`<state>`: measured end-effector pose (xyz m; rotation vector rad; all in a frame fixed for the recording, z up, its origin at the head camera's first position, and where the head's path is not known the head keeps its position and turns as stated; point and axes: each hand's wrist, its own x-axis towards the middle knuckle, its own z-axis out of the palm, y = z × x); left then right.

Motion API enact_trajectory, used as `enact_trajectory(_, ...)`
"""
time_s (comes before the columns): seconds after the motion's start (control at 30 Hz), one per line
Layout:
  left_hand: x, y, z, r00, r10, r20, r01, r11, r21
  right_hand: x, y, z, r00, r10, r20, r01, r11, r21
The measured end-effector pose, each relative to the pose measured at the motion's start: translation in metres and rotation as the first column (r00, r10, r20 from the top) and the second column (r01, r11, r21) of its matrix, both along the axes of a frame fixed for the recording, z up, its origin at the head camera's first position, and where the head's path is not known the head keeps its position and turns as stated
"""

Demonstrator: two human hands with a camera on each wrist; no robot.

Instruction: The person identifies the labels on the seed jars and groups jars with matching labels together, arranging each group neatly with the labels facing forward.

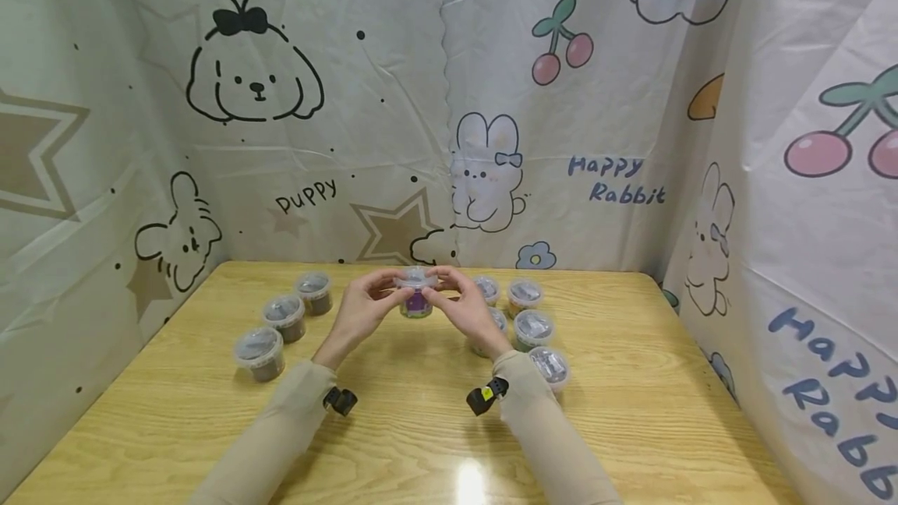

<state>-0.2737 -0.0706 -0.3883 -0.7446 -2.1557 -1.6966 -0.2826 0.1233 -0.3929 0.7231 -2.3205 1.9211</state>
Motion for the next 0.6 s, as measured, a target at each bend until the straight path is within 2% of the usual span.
enact_trajectory(0.23,-0.003,-0.006,0.0,0.998,-0.046,0.041,0.046,0.999,0.006,-0.015,0.009,-0.013,0.998,0.046,0.032,-0.045,0.999,-0.02)
enact_trajectory(0.4,-0.005,-0.007,0.0,0.995,-0.092,0.042,0.092,0.996,0.0,-0.017,0.011,-0.016,0.997,0.056,0.046,-0.054,0.998,-0.041)
enact_trajectory(0.5,-0.005,-0.007,0.0,0.992,-0.113,0.057,0.114,0.994,-0.003,-0.018,0.011,-0.017,0.999,0.039,0.027,-0.038,0.998,-0.053)
enact_trajectory(0.6,-0.004,-0.005,0.002,0.993,-0.094,0.075,0.096,0.995,-0.024,-0.018,0.01,-0.019,1.0,-0.007,-0.015,0.006,0.999,-0.042)
